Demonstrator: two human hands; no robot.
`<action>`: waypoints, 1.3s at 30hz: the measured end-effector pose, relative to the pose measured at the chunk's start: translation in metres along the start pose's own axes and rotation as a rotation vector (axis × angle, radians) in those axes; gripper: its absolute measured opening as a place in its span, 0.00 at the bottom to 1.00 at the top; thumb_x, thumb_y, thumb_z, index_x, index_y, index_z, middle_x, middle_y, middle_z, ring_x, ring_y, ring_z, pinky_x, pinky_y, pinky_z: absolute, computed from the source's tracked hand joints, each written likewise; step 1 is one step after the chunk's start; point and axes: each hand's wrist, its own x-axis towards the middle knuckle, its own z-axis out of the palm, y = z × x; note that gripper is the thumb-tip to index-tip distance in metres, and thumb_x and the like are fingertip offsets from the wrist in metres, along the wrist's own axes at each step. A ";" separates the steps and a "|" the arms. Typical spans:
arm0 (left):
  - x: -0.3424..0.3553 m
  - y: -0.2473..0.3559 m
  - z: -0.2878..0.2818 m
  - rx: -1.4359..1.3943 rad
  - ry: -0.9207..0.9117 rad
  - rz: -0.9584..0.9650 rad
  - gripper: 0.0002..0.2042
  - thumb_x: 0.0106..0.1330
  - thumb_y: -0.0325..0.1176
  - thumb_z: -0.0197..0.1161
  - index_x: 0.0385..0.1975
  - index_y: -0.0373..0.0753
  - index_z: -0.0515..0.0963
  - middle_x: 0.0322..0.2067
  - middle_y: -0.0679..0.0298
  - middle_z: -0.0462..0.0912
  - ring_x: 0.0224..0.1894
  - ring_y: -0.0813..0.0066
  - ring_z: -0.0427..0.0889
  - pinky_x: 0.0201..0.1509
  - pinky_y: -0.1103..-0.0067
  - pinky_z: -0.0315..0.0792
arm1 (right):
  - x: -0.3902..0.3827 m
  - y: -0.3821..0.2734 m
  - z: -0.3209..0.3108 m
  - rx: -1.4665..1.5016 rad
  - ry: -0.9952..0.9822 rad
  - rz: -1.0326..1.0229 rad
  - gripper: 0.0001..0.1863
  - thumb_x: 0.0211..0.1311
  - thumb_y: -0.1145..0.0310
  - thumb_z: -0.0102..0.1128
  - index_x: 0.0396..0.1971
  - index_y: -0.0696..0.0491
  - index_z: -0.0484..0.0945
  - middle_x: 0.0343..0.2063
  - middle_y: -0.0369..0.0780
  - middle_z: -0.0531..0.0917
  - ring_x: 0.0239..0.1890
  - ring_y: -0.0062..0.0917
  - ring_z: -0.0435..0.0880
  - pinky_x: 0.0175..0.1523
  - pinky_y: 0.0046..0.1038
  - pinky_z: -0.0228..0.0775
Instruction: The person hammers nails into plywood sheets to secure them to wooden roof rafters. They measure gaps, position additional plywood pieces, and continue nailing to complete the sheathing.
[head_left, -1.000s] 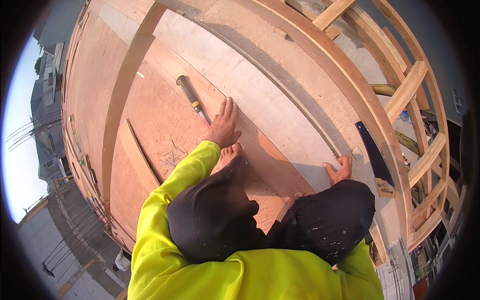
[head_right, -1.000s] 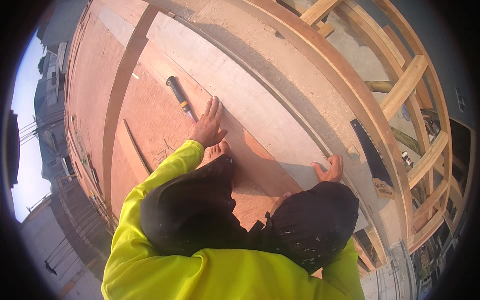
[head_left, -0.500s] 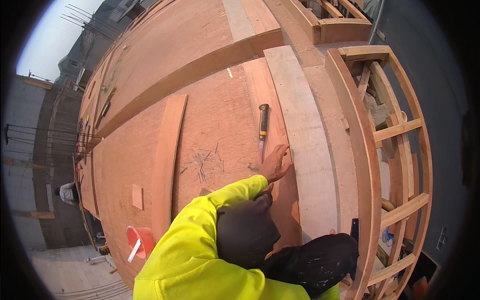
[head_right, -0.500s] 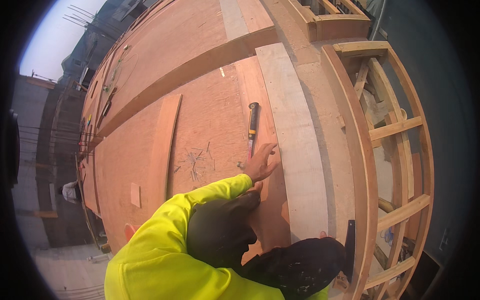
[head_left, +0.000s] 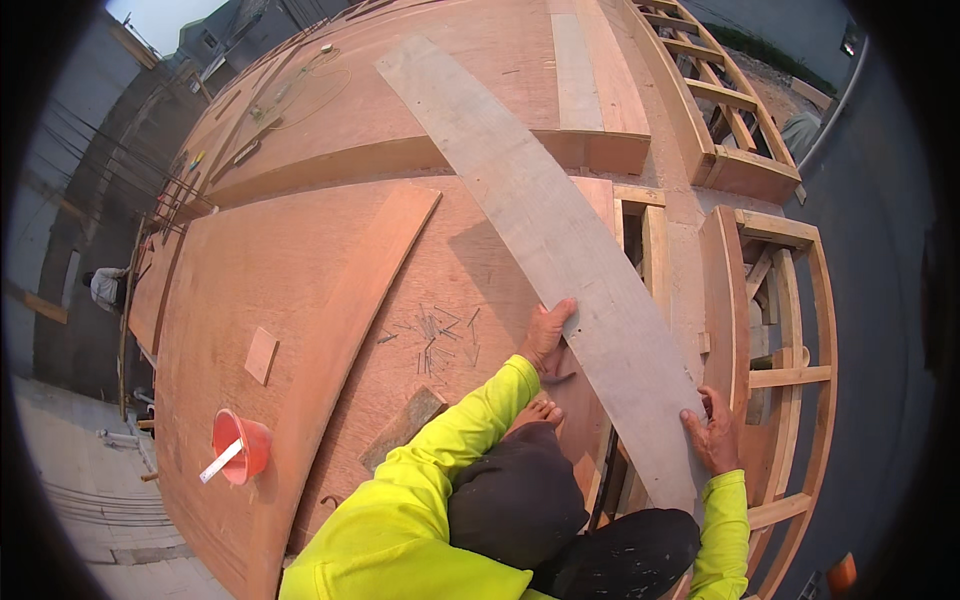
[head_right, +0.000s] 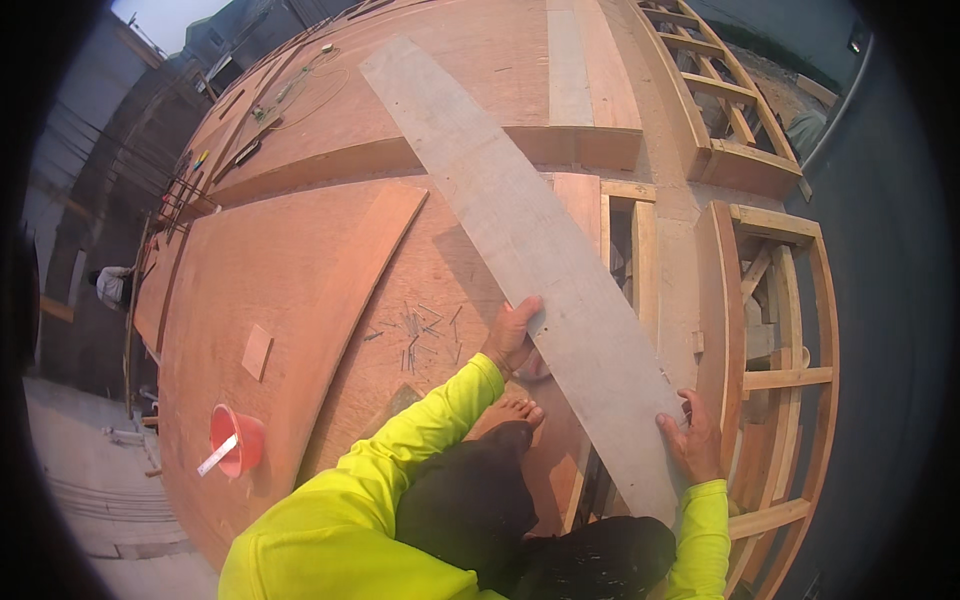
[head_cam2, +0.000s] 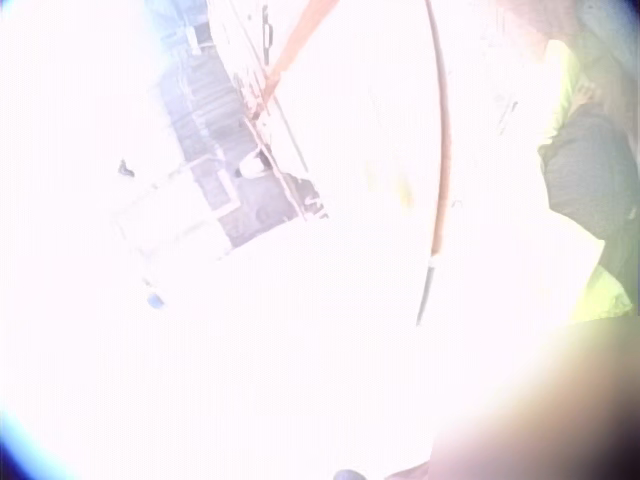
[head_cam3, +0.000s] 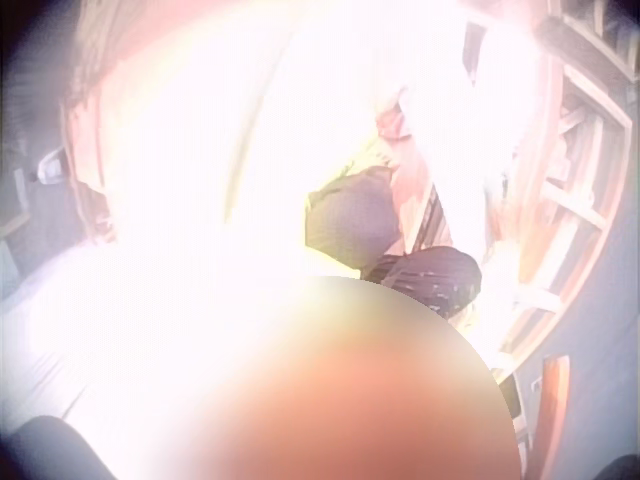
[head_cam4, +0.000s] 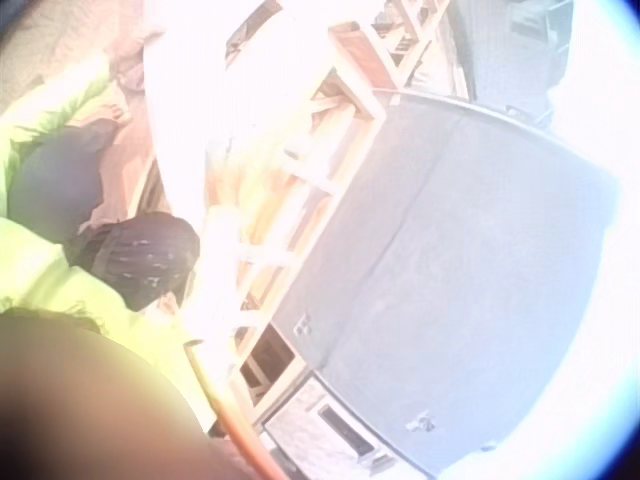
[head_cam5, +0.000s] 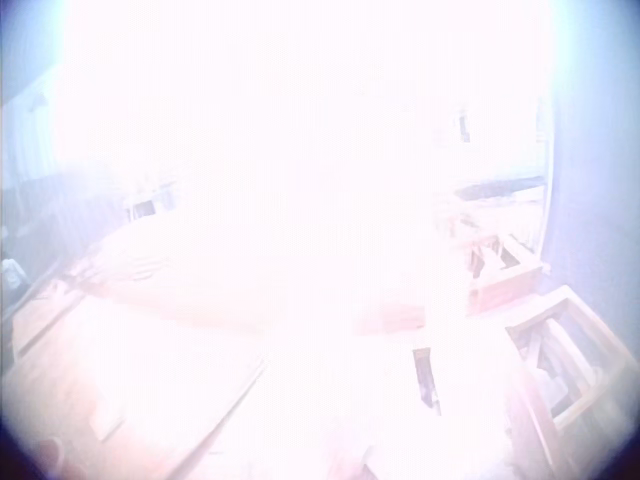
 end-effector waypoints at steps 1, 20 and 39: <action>0.003 0.015 -0.011 -0.032 0.064 0.036 0.19 0.66 0.33 0.64 0.53 0.31 0.74 0.47 0.58 0.82 0.47 0.65 0.83 0.54 0.67 0.78 | -0.010 0.000 -0.011 -0.074 -0.052 0.024 0.17 0.64 0.60 0.64 0.42 0.58 0.78 0.34 0.46 0.82 0.38 0.32 0.81 0.45 0.31 0.72; 0.021 0.080 -0.030 0.172 0.327 0.257 0.39 0.70 0.43 0.60 0.72 0.29 0.50 0.64 0.54 0.70 0.63 0.64 0.73 0.62 0.70 0.70 | 0.200 -0.154 0.095 0.526 0.010 -0.100 0.42 0.68 0.49 0.60 0.71 0.59 0.54 0.63 0.58 0.69 0.64 0.41 0.72 0.67 0.37 0.64; -0.395 -0.015 -0.335 1.170 1.045 -0.330 0.20 0.60 0.42 0.60 0.43 0.33 0.83 0.43 0.46 0.85 0.49 0.53 0.84 0.55 0.67 0.75 | 0.024 0.000 0.219 -0.223 -0.433 0.117 0.41 0.57 0.53 0.64 0.62 0.70 0.65 0.58 0.63 0.73 0.63 0.53 0.71 0.68 0.40 0.62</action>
